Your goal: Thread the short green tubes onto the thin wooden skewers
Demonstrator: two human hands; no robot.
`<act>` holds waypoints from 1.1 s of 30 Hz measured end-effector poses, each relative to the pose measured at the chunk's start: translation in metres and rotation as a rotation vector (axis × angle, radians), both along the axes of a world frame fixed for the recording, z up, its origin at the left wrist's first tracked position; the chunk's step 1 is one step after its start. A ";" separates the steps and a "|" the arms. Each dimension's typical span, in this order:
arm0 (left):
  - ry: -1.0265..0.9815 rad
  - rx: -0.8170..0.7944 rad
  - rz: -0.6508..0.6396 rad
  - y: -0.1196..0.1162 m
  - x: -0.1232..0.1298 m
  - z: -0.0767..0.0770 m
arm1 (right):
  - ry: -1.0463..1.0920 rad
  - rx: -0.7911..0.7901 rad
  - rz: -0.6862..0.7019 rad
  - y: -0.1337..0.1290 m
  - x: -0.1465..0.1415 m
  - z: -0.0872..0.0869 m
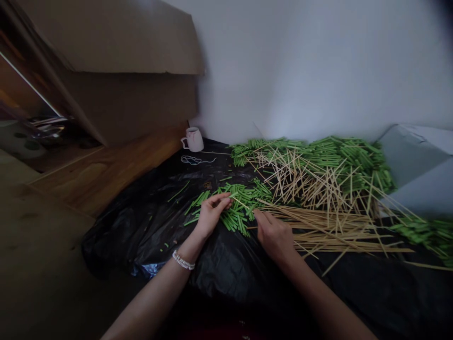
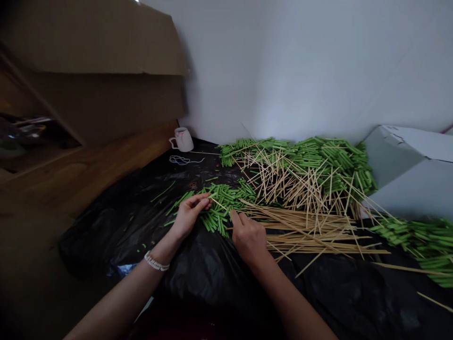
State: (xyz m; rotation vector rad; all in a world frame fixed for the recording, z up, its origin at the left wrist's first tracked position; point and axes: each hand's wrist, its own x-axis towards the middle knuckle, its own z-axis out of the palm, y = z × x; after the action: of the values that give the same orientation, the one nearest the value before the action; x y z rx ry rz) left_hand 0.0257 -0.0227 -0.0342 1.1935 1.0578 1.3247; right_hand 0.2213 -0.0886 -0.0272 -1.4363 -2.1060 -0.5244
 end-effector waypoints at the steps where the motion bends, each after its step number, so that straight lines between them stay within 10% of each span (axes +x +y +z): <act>1: -0.053 -0.033 -0.026 0.000 0.000 0.000 | -0.006 -0.004 -0.002 0.000 0.000 0.000; 33: -0.328 -0.221 -0.128 -0.004 0.003 0.003 | -0.028 -0.048 -0.026 0.000 -0.002 -0.001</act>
State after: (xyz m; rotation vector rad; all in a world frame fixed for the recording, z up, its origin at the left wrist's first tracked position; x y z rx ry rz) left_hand 0.0282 -0.0265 -0.0315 0.8318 0.8500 1.2184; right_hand 0.2195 -0.0887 -0.0284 -1.4931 -2.1381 -0.5104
